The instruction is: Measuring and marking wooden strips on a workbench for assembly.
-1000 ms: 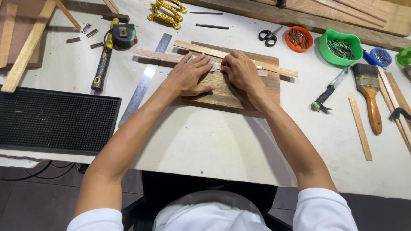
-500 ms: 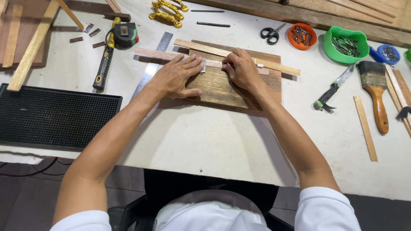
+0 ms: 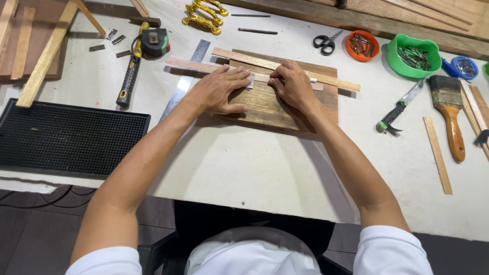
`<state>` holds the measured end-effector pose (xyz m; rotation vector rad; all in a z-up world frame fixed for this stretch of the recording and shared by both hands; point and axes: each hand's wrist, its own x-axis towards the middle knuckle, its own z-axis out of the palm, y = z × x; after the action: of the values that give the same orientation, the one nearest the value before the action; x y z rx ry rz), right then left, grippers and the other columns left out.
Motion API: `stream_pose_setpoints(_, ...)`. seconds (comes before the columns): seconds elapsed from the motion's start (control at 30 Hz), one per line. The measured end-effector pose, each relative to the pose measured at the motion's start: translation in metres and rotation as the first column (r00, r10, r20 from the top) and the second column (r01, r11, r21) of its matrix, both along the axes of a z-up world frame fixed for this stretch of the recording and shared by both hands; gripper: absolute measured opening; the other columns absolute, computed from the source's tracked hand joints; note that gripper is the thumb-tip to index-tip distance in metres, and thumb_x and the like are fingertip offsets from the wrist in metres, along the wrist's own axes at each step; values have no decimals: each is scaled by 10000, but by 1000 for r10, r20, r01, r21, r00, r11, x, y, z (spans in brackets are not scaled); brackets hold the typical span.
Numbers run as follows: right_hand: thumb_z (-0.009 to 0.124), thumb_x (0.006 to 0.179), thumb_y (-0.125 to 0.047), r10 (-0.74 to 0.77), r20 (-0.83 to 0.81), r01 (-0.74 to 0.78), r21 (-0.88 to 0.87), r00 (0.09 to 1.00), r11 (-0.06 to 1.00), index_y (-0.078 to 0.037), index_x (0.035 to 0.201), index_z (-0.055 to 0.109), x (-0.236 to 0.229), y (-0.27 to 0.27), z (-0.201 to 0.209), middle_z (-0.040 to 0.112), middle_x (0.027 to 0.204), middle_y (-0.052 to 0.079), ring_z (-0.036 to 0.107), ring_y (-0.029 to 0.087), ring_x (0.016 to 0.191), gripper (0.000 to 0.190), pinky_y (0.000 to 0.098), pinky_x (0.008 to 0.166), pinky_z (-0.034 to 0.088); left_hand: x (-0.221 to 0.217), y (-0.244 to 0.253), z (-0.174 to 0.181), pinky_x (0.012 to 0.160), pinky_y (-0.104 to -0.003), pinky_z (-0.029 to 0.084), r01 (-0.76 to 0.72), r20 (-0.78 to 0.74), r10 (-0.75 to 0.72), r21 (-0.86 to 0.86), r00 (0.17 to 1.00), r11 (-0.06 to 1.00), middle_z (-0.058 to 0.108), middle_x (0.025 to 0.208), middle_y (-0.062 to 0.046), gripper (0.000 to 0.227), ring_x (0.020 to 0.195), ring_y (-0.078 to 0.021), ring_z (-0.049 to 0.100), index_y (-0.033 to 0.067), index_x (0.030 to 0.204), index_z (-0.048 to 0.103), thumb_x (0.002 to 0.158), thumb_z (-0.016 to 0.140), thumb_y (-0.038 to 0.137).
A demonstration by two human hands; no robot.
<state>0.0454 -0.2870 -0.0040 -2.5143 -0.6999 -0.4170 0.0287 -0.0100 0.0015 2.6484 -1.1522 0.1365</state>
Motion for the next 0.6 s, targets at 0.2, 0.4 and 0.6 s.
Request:
stream_pose_setpoints(0.2,810,903,-229,2,-85,6,97,996,995,-47,925,759,15,-7,-21,646,970,86,590,234,946,191,386,821,538,-3,23,-5,1229,-471,209,-51,43,50,24,998,998,440,1565,-109,987,1470,-257,354,111,1476,503,791,604,813)
stream_pose_setpoints(0.4,816,886,-205,10,-65,-4,105,998,995,-34,936,753,10,-4,-10,640,939,87,590,240,937,189,402,817,527,1,-24,-5,1231,-483,226,36,45,-34,-43,998,998,448,1566,-134,981,1475,-281,360,81,1473,508,815,601,803)
stream_pose_setpoints(0.6,800,897,-173,33,-26,-30,127,999,991,-31,962,762,6,-4,-9,633,942,87,584,250,980,161,405,847,515,-7,-38,3,1222,-489,244,70,55,-63,-120,996,990,455,1561,-159,935,1475,-301,363,52,1461,529,835,647,736)
